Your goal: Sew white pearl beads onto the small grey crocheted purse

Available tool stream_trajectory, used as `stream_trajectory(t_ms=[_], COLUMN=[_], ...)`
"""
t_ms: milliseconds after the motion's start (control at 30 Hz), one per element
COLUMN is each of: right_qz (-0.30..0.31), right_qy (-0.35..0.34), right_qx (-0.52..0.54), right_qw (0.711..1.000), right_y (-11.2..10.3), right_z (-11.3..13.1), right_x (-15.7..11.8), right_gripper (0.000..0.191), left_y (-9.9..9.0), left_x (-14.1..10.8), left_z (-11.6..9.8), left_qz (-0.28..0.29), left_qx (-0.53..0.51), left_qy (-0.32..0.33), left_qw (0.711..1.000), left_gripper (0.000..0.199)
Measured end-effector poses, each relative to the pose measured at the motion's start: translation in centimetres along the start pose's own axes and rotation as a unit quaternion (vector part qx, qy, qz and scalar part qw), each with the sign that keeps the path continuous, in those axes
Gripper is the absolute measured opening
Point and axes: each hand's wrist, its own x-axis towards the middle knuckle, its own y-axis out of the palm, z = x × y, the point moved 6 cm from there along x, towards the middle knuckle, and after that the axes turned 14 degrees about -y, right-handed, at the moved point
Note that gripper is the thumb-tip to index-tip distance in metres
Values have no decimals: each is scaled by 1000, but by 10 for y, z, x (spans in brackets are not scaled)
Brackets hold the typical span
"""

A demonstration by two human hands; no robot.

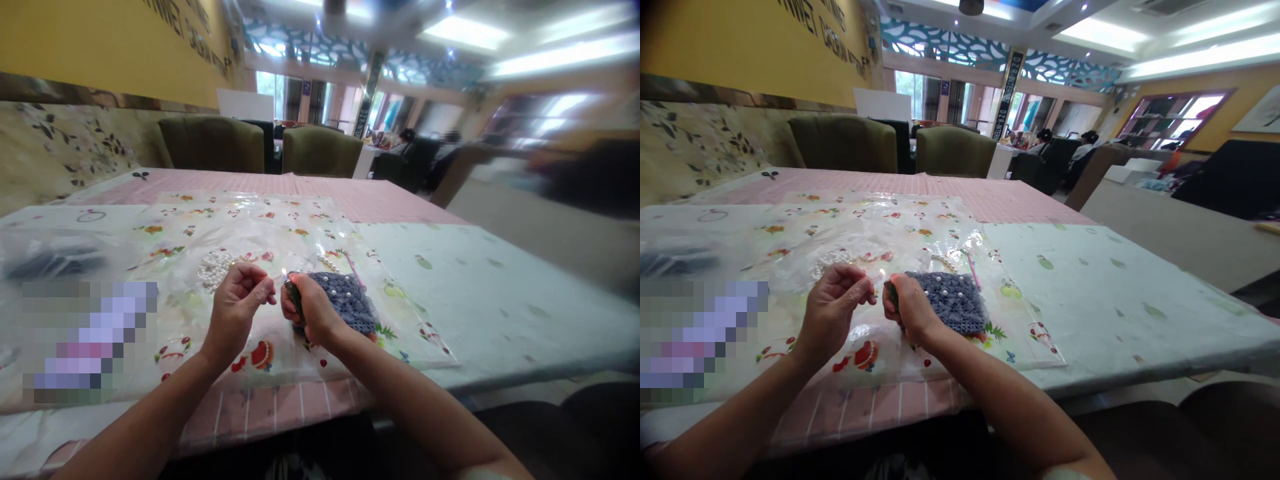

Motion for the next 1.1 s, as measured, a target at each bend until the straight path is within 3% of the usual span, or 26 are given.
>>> stream_trajectory(t_ms=[700,800,867,933,1033,1100], right_qz=[9,-20,-52,-90,-178,-240], right_qy=[2,4,16,33,38,41], right_qx=[2,-5,-6,-15,-107,-280], right_qw=[1000,1000,999,995,977,929], right_y=[-1,-12,-31,-64,-138,-194], right_z=[0,10,18,26,38,48], right_x=[1,3,4,5,7,4], right_gripper=[47,52,56,59,58,55], left_y=[0,-2,-3,-3,-2,-2], left_x=[1,3,5,7,8,8], left_z=[1,4,6,8,10,11], left_qz=[-4,-12,-13,-9,-10,-16], left_qx=[2,-19,-33,-49,-69,-72], left_qy=[-17,-35,-50,-67,-85,-92], left_qw=[1000,999,998,997,994,993], left_gripper=[14,14,14,15,16,17])
